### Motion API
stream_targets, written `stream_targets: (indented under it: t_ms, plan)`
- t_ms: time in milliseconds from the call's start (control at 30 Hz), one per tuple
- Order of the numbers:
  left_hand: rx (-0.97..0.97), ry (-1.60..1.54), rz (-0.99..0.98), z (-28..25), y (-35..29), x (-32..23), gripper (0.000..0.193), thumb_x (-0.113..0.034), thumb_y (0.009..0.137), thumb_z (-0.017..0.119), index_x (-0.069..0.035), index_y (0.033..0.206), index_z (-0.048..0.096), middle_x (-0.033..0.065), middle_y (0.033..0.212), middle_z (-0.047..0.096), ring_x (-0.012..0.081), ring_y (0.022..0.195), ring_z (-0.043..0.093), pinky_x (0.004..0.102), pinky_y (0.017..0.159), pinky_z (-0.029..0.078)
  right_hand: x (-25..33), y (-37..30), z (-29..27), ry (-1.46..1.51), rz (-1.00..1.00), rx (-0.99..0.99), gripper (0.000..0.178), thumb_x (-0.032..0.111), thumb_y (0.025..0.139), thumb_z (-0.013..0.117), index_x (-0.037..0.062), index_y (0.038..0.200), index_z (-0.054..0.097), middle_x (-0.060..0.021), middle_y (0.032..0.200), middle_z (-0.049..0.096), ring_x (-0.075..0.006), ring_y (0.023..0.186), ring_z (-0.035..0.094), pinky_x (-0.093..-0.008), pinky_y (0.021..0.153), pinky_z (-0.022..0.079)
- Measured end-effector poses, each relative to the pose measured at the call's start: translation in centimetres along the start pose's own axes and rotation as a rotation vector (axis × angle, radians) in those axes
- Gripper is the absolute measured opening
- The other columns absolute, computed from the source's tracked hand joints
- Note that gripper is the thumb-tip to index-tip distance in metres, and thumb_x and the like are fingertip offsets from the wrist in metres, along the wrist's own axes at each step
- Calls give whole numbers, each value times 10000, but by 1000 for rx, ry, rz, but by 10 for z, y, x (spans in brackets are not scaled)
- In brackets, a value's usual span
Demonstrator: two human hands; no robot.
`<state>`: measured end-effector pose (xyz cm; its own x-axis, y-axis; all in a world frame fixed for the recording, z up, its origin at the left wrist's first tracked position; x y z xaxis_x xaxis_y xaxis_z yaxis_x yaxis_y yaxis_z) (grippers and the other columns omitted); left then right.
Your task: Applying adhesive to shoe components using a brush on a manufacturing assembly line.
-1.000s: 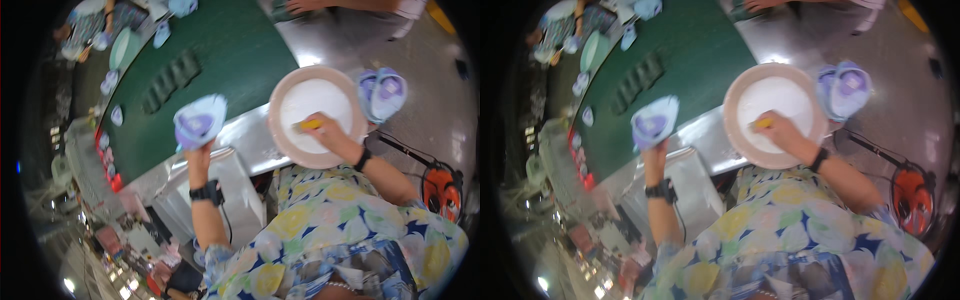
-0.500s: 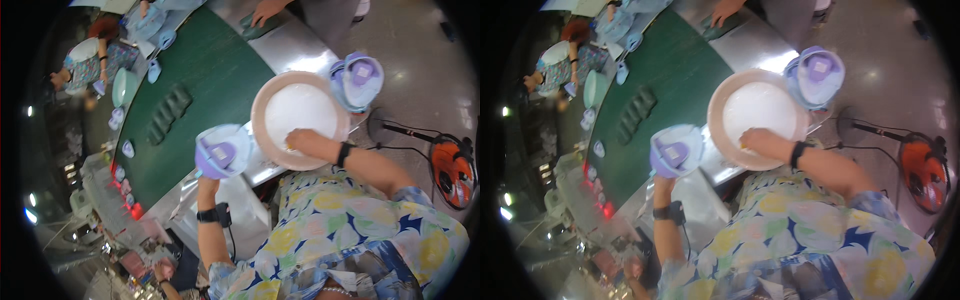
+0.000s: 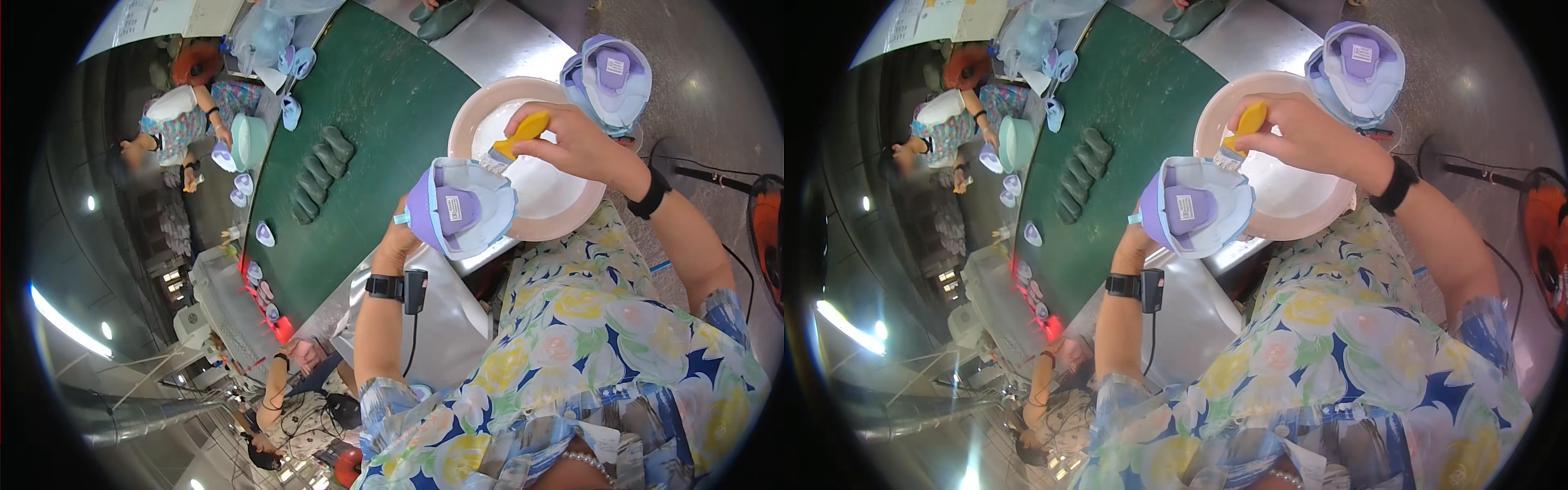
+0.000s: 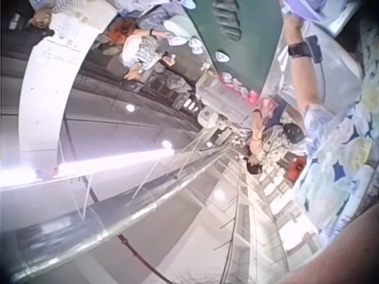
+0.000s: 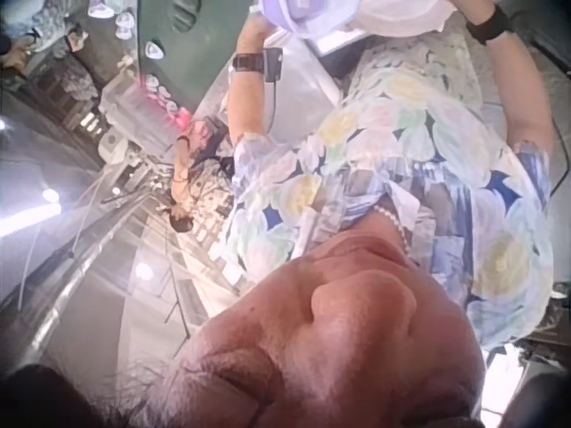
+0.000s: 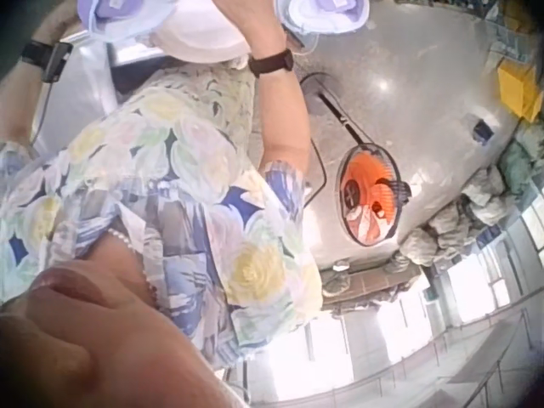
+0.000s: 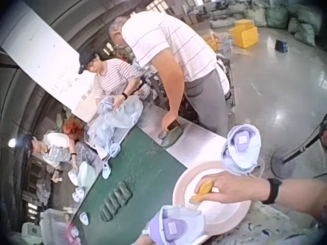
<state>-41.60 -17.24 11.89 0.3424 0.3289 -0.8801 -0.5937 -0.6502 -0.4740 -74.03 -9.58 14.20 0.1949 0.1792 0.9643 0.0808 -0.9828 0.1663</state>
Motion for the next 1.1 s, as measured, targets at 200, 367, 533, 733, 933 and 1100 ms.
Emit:
stream_targets:
  t_ms: [200,367,533,733,933,1100]
  plan:
    - [-199,340,250,31,2,-12,330,-121,815,710,13,1101,616,67,987,683,132,877,623,295,789,533,-17,-7,4,-91,64,-254,268,238,848,703,-22,887,647,-124,708,666,-212,590,623,-322,569,478]
    - [-318,723,343,52,3,-16,361,-136,820,696,12,1134,595,83,1023,687,153,911,644,300,810,525,-23,-8,3,-115,227,-308,218,192,851,720,-9,832,638,-68,687,633,-107,554,554,-244,519,429]
    - [-467,547,387,67,11,-25,373,-177,852,683,9,1160,586,96,1101,663,158,968,634,309,847,522,-17,-1,0,-22,280,-338,310,263,820,733,-30,787,638,-131,659,645,-215,565,619,-310,539,472]
    - [-550,400,421,74,17,-30,369,-182,868,669,8,1172,583,101,1123,653,163,985,630,312,854,523,-14,2,-6,2,294,-367,314,264,814,738,-35,796,642,-140,672,654,-208,568,630,-298,542,481]
    - [-614,230,469,74,20,-31,365,-187,883,654,7,1183,580,107,1144,644,167,1002,626,315,861,524,-8,2,-4,43,331,-391,341,276,821,730,-52,799,637,-143,684,663,-212,586,646,-294,555,493]
    - [-666,85,516,75,22,-33,363,-191,896,643,7,1193,577,111,1163,636,170,1016,623,318,866,524,-19,-4,5,178,426,-383,373,304,838,714,-60,819,637,-124,675,661,-182,581,638,-284,554,491]
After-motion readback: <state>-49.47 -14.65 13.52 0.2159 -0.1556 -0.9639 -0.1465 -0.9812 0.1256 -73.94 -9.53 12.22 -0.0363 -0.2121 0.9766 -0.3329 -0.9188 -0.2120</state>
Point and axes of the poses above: each hand's wrist, its own y-axis towards the middle knuckle, its own z-axis out of the palm, x = y × z, the point moved 1 cm from there along y, towards the middle knuckle
